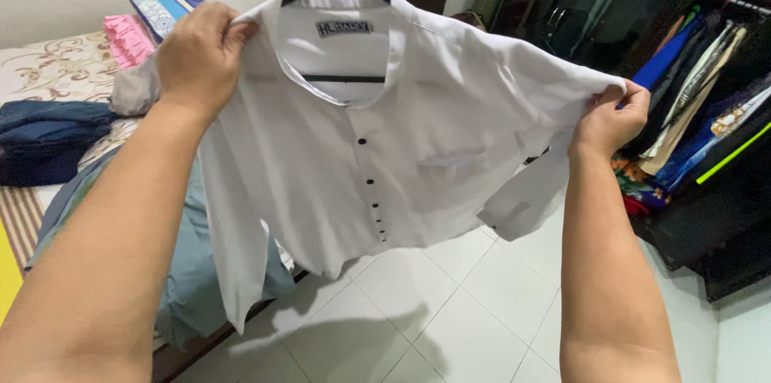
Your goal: The person takes a white shirt from a closet, buttons it and fastens the collar, then takes a green shirt from a bed and places both shirts into the closet.
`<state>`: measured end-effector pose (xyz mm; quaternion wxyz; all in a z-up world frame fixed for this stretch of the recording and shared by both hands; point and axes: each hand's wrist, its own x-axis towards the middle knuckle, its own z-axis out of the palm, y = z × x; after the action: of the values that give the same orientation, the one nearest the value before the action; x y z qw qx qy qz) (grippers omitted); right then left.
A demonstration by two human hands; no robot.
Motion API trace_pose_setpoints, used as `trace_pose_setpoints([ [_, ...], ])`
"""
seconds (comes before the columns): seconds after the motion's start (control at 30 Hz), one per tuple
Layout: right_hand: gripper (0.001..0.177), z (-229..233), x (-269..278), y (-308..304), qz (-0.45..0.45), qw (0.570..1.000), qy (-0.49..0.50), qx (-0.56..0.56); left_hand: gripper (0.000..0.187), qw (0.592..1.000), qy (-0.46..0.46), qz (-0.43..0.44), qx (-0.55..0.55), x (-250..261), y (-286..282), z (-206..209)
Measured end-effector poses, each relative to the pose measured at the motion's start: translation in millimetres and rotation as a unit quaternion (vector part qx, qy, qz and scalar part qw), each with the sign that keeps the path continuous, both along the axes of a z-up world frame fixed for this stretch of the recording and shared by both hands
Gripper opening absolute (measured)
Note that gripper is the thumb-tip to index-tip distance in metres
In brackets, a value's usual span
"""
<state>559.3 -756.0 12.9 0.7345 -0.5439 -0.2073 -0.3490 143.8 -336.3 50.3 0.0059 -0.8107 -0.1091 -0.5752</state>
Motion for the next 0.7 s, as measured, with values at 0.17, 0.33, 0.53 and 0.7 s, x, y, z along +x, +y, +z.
trace_pose_setpoints([
  [0.17,0.007,-15.3,-6.2,4.0,-0.017,0.997,0.02,-0.073,0.03,0.995,0.031,0.06,-0.07,-0.5,-3.4,-14.1],
  [0.33,0.005,-39.2,-12.2,14.1,-0.014,0.989,0.056,-0.133,0.029,0.993,0.017,0.083,-0.081,2.1,6.3,-25.7],
  [0.53,0.01,-66.2,-26.1,25.5,0.026,0.98,0.113,-0.164,0.03,0.991,0.004,0.088,-0.099,-4.8,7.7,-29.6],
  [0.7,0.013,-75.5,-35.6,41.1,0.085,0.956,0.181,-0.215,0.031,0.99,-0.013,0.087,-0.113,-9.7,11.0,-18.8],
])
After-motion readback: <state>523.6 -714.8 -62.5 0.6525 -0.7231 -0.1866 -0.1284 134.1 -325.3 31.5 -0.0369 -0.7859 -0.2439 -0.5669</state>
